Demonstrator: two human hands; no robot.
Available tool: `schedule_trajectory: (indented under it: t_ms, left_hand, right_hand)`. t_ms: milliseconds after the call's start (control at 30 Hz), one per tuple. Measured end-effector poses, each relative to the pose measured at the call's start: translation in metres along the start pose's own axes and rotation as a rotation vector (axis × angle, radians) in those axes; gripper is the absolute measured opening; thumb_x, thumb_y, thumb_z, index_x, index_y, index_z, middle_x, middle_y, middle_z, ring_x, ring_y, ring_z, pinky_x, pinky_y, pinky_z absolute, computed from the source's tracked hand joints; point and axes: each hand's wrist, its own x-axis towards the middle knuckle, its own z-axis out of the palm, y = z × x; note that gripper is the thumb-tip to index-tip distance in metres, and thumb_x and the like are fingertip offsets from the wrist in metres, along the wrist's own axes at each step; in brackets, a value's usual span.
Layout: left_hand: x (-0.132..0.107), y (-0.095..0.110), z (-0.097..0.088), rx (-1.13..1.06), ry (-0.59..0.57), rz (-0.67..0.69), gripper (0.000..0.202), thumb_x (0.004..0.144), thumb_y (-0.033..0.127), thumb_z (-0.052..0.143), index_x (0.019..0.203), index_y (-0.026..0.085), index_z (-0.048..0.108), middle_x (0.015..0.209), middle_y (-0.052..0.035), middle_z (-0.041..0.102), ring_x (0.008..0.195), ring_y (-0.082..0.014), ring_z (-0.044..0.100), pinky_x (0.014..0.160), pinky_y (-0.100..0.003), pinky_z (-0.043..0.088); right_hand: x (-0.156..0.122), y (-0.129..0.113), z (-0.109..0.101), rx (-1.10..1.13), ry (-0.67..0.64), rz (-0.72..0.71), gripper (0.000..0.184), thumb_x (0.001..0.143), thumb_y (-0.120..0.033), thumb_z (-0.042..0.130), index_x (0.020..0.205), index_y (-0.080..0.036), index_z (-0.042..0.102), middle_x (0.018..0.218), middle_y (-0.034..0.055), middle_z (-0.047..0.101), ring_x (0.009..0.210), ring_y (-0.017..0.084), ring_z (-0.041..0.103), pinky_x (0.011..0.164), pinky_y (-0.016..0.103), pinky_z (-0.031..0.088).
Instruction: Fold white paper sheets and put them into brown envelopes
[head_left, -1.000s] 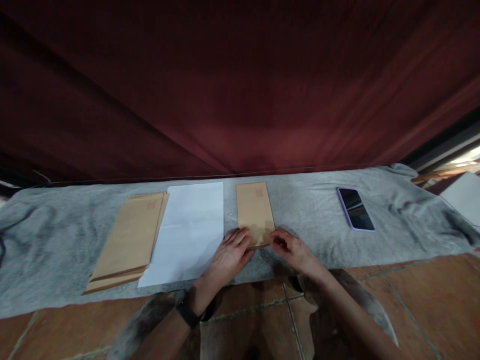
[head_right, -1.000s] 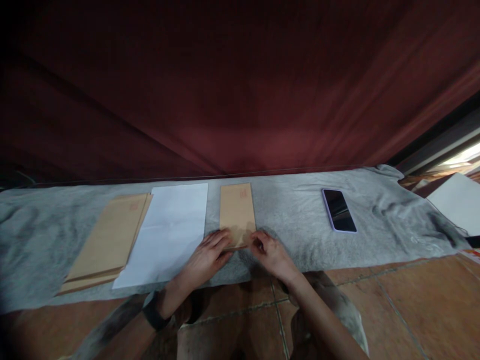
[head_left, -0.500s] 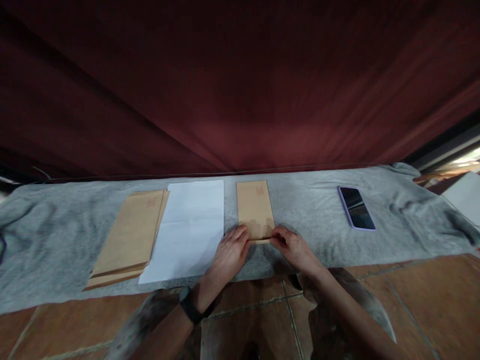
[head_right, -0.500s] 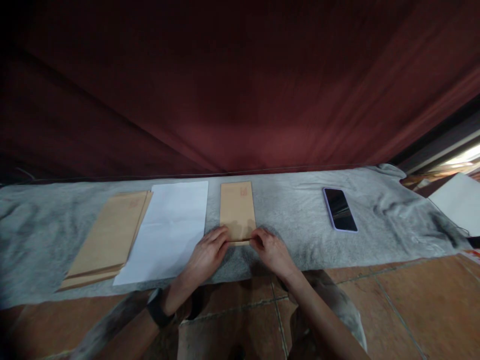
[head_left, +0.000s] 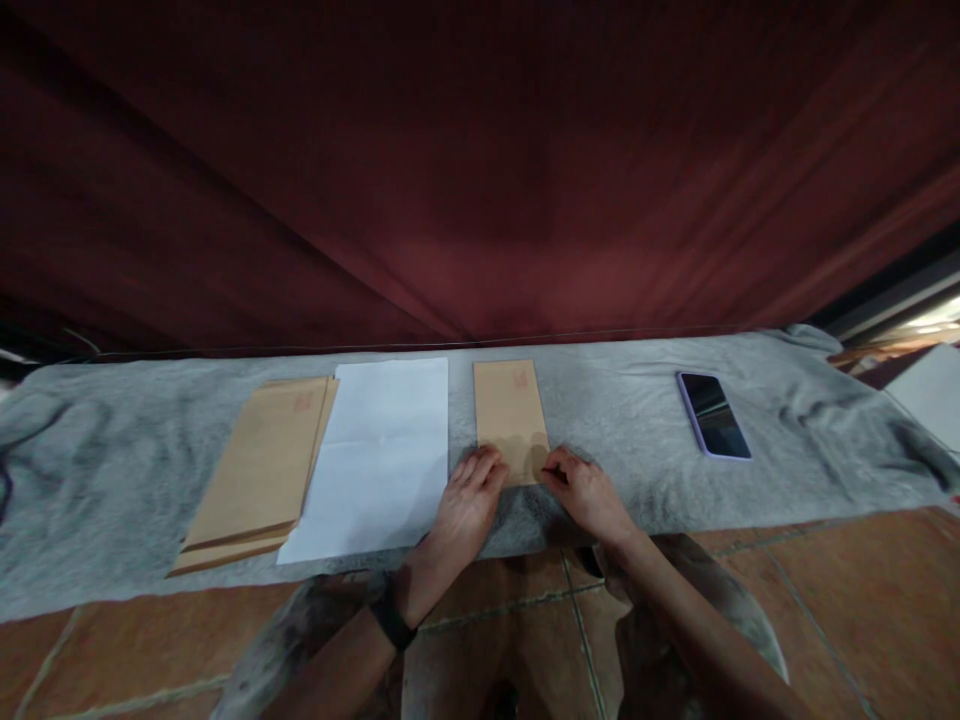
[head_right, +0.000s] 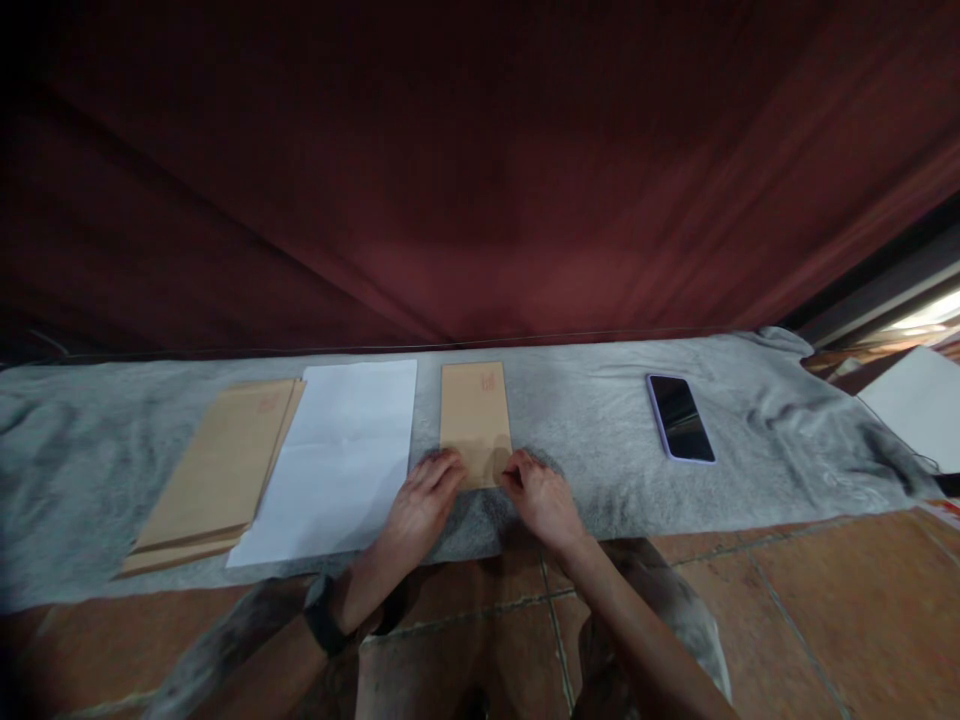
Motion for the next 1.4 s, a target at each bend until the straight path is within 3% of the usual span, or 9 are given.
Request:
schedule_trajectory:
  t_ms: [133, 233, 367, 467, 633, 800, 967, 1233, 1400]
  left_hand:
    - [-0.008, 0.015, 0.01, 0.059, -0.011, 0.173, 0.043, 0.093, 0.005, 0.046, 0.133, 0.016, 0.057, 0.142, -0.0117, 0.06, 0.135, -0.0243, 0.053, 0.114, -0.041, 0.043]
    - [-0.013, 0.028, 0.017, 0.095, -0.013, 0.213, 0.045, 0.097, 0.012, 0.046, 0.142, 0.012, 0.049, 0.15, -0.0122, 0.053, 0.142, -0.0228, 0.047, 0.118, -0.038, 0.039]
    - [-0.014, 0.035, 0.019, 0.073, -0.013, 0.167, 0.05, 0.099, 0.028, 0.051, 0.145, 0.01, 0.046, 0.152, -0.0136, 0.051, 0.143, -0.0238, 0.045, 0.119, -0.038, 0.038]
    - [-0.015, 0.036, 0.02, 0.036, 0.0, 0.142, 0.052, 0.098, 0.032, 0.054, 0.145, 0.01, 0.046, 0.152, -0.0145, 0.051, 0.144, -0.0248, 0.044, 0.119, -0.04, 0.039]
    - [-0.018, 0.036, 0.03, 0.013, 0.02, 0.106, 0.05, 0.097, 0.028, 0.053, 0.143, 0.009, 0.049, 0.146, -0.0184, 0.056, 0.142, -0.0266, 0.047, 0.118, -0.043, 0.041]
    - [-0.021, 0.036, 0.039, 0.058, 0.02, 0.089, 0.05, 0.096, 0.018, 0.045, 0.144, 0.004, 0.047, 0.148, -0.0214, 0.053, 0.143, -0.0265, 0.046, 0.119, -0.044, 0.039]
    - [-0.023, 0.038, 0.038, 0.078, 0.051, 0.099, 0.056, 0.095, 0.019, 0.043, 0.149, 0.005, 0.041, 0.154, -0.0196, 0.047, 0.147, -0.0266, 0.039, 0.121, -0.045, 0.036]
    - [-0.046, 0.032, 0.039, 0.165, 0.127, 0.01, 0.064, 0.098, 0.042, 0.048, 0.148, 0.002, 0.039, 0.155, -0.0252, 0.043, 0.148, -0.0332, 0.035, 0.118, -0.051, 0.038]
    - [-0.057, 0.027, 0.036, 0.192, 0.136, -0.024, 0.066, 0.099, 0.045, 0.049, 0.147, 0.001, 0.042, 0.153, -0.0262, 0.044, 0.147, -0.0337, 0.038, 0.117, -0.051, 0.04]
  right_hand:
    - [0.0, 0.0, -0.001, -0.016, 0.004, -0.016, 0.009, 0.096, -0.027, 0.054, 0.095, -0.024, 0.062, 0.085, 0.0023, 0.072, 0.08, 0.02, 0.069, 0.067, 0.027, 0.043]
    - [0.001, 0.001, 0.0, -0.033, 0.004, -0.021, 0.009, 0.096, -0.026, 0.054, 0.094, -0.023, 0.062, 0.083, 0.0016, 0.071, 0.077, 0.019, 0.069, 0.065, 0.027, 0.042]
    - [0.0, 0.001, 0.001, -0.04, 0.019, -0.021, 0.009, 0.096, -0.027, 0.055, 0.093, -0.024, 0.062, 0.079, 0.0006, 0.071, 0.074, 0.019, 0.07, 0.063, 0.026, 0.044]
    - [-0.004, -0.004, 0.003, -0.068, 0.113, -0.037, 0.013, 0.097, -0.027, 0.052, 0.094, -0.023, 0.064, 0.083, 0.0026, 0.072, 0.076, 0.02, 0.07, 0.066, 0.028, 0.048]
    - [-0.017, -0.019, 0.023, 0.051, 0.234, -0.29, 0.032, 0.104, -0.031, 0.04, 0.116, -0.018, 0.068, 0.116, 0.011, 0.072, 0.11, 0.022, 0.066, 0.098, 0.036, 0.053]
    - [-0.034, -0.017, 0.048, -0.033, 0.194, -0.417, 0.049, 0.106, -0.034, 0.036, 0.149, -0.016, 0.047, 0.149, 0.0126, 0.053, 0.14, 0.023, 0.048, 0.118, 0.044, 0.04]
    - [-0.045, -0.001, 0.045, -0.224, 0.164, -0.466, 0.057, 0.107, -0.039, 0.033, 0.158, -0.015, 0.03, 0.158, 0.013, 0.042, 0.147, 0.023, 0.038, 0.121, 0.047, 0.035]
    - [-0.058, 0.01, 0.036, -0.413, 0.191, -0.486, 0.057, 0.106, -0.039, 0.038, 0.157, -0.013, 0.034, 0.158, 0.0128, 0.041, 0.147, 0.024, 0.038, 0.121, 0.047, 0.033]
    - [-0.061, 0.008, 0.039, -0.424, 0.26, -0.438, 0.055, 0.106, -0.037, 0.038, 0.155, -0.014, 0.036, 0.157, 0.0133, 0.043, 0.145, 0.025, 0.041, 0.12, 0.048, 0.033]
